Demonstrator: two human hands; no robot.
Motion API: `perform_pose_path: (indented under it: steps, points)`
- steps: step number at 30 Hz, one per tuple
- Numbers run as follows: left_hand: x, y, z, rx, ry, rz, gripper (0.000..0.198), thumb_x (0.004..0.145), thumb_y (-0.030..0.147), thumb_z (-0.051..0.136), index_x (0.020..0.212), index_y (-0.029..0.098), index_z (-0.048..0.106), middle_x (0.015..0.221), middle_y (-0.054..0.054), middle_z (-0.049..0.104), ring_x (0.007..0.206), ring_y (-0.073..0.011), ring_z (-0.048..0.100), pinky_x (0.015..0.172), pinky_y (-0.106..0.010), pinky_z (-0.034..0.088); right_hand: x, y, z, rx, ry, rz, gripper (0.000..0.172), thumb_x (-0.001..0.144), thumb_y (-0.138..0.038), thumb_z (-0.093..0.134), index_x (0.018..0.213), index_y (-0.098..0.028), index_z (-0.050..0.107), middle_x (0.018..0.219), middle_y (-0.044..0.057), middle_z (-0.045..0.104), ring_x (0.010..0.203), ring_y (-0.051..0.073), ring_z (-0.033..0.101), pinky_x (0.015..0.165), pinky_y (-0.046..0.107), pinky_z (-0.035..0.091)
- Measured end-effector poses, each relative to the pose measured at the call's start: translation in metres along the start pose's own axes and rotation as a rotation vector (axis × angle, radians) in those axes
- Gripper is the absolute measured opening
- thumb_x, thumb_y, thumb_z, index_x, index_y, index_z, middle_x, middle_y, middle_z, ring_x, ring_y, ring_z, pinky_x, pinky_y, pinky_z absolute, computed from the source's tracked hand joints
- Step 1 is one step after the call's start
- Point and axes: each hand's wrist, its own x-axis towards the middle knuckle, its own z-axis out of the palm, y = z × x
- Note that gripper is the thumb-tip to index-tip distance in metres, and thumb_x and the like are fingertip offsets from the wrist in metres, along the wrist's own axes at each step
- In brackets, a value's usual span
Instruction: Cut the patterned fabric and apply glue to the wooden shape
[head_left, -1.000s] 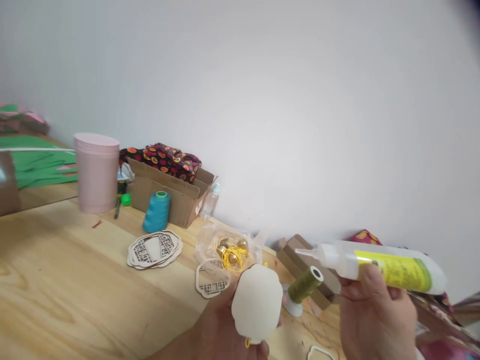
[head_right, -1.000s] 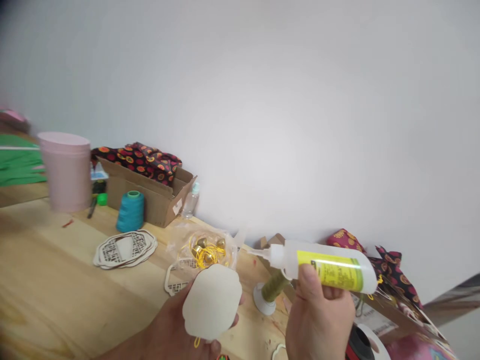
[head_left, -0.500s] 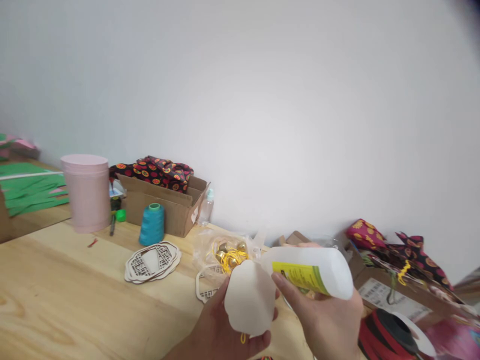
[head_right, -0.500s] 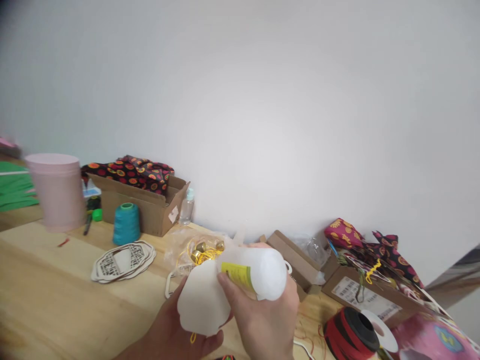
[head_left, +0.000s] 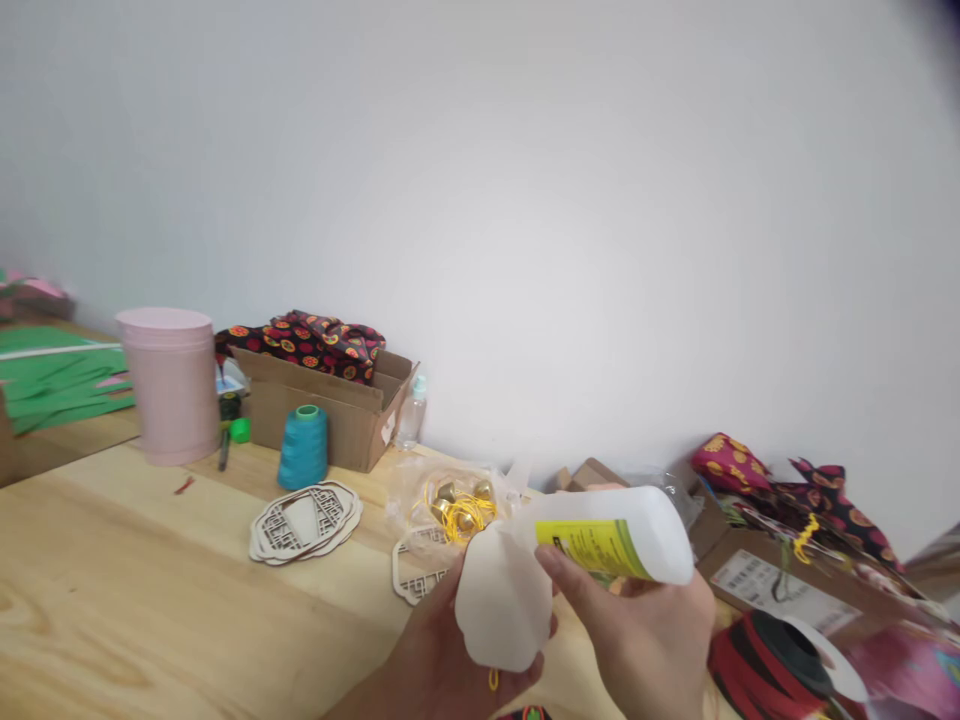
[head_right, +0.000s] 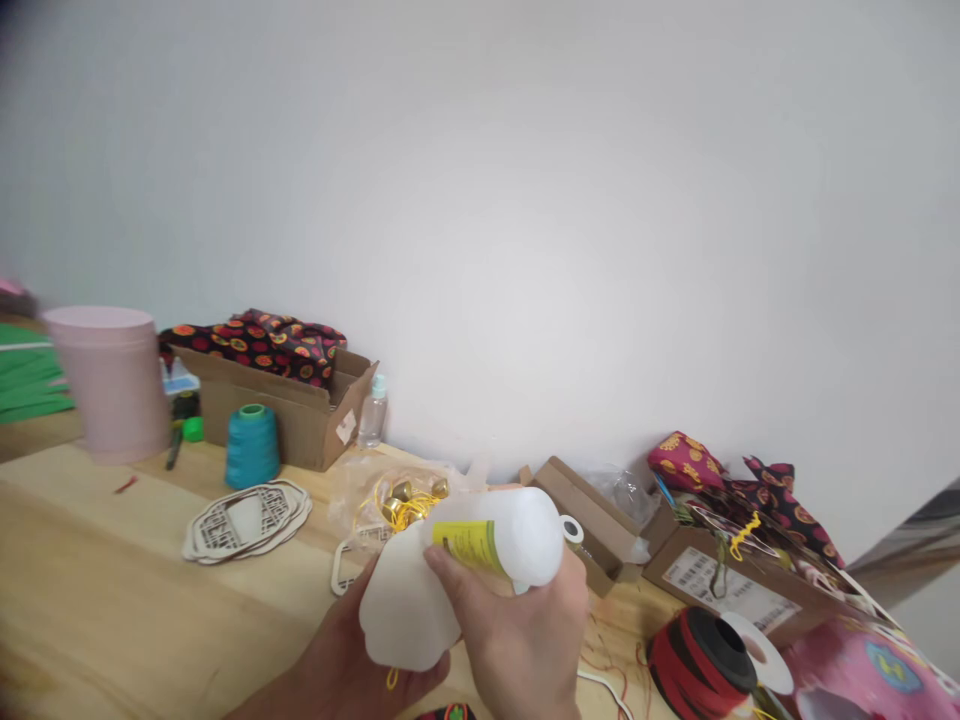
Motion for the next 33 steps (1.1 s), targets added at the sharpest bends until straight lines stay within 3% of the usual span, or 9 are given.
perform_pose_path:
  steps: [6, 15, 22, 33]
  points:
    - [0.003, 0.000, 0.001, -0.025, 0.053, 0.009, 0.042, 0.081, 0.043, 0.042, 0.097, 0.010, 0.062, 0.092, -0.014, 0.069, 0.089, -0.0236, 0.061, 0.075, -0.033, 0.041, 0.000, 0.001, 0.002, 0.025, 0.011, -0.003, 0.035, 0.041, -0.032, 0.076, 0.070, -0.014, 0.065, 0.060, 0.005, 0.069, 0.059, 0.025, 0.064, 0.051, 0.030, 0.054]
    - [0.003, -0.001, 0.000, -0.036, 0.039, 0.004, 0.043, 0.082, 0.043, 0.041, 0.098, 0.009, 0.062, 0.091, -0.014, 0.069, 0.089, -0.0243, 0.061, 0.075, -0.033, 0.041, -0.001, -0.001, 0.004, -0.010, 0.057, -0.025, 0.029, 0.040, -0.033, 0.076, 0.058, -0.016, 0.060, 0.055, 0.002, 0.067, 0.051, 0.022, 0.063, 0.047, 0.028, 0.053]
    - [0.004, -0.001, 0.004, -0.012, 0.021, -0.021, 0.045, 0.080, 0.043, 0.042, 0.100, 0.009, 0.062, 0.096, -0.014, 0.067, 0.091, -0.0261, 0.058, 0.076, -0.031, 0.040, 0.011, 0.003, -0.003, -0.045, 0.029, -0.031, 0.035, 0.046, -0.037, 0.074, 0.068, -0.012, 0.064, 0.068, 0.009, 0.070, 0.063, 0.027, 0.065, 0.062, 0.037, 0.053]
    - [0.002, -0.001, 0.004, 0.036, 0.009, 0.002, 0.047, 0.079, 0.045, 0.042, 0.106, 0.009, 0.058, 0.100, -0.014, 0.064, 0.095, -0.0258, 0.056, 0.078, -0.031, 0.039, 0.014, 0.004, -0.008, -0.071, 0.050, -0.092, 0.034, 0.046, -0.039, 0.075, 0.066, -0.013, 0.064, 0.064, 0.007, 0.070, 0.061, 0.026, 0.065, 0.057, 0.034, 0.053]
